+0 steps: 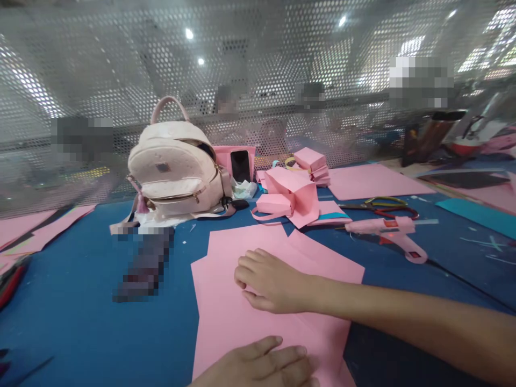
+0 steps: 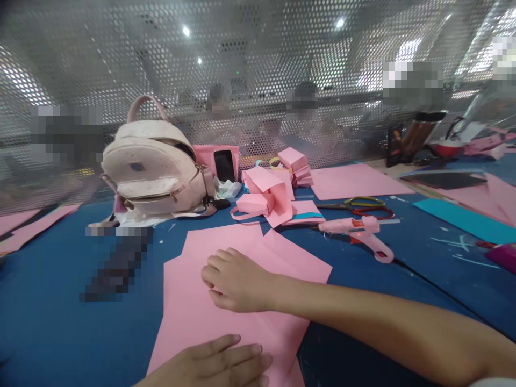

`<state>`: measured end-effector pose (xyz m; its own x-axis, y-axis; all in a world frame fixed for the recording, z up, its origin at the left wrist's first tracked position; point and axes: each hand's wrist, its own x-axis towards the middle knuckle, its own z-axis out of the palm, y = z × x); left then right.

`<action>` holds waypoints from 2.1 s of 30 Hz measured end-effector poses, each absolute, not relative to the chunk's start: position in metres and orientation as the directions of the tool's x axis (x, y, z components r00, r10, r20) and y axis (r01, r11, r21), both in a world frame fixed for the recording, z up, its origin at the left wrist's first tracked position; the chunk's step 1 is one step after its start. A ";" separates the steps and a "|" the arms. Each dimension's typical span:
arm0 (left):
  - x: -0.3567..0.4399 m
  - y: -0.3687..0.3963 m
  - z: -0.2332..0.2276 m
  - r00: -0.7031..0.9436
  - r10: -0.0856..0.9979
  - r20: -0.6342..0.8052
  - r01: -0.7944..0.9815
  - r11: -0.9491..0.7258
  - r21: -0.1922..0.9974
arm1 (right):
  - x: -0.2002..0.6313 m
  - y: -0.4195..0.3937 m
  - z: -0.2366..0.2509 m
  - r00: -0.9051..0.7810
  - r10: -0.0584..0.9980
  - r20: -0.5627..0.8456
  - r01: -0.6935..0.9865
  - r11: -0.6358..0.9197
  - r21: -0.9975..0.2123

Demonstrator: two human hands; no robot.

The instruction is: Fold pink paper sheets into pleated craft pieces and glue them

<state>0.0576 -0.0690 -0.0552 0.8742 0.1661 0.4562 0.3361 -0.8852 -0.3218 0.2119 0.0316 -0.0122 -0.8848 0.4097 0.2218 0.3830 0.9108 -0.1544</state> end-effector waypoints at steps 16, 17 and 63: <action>0.066 -0.069 -0.055 0.850 0.142 0.507 0.325 -0.899 -0.292 | 0.214 0.030 -0.014 -0.880 0.403 0.252 0.371 0.913 -0.167; 0.068 -0.069 -0.056 0.828 0.148 0.541 0.345 -0.895 -0.283 | 0.214 0.030 -0.014 -0.880 0.403 0.252 0.370 0.914 -0.168; 0.102 -0.090 -0.045 0.885 0.262 0.385 0.395 -0.860 -0.322 | 0.223 0.026 -0.014 -0.866 0.394 0.308 0.358 0.918 -0.169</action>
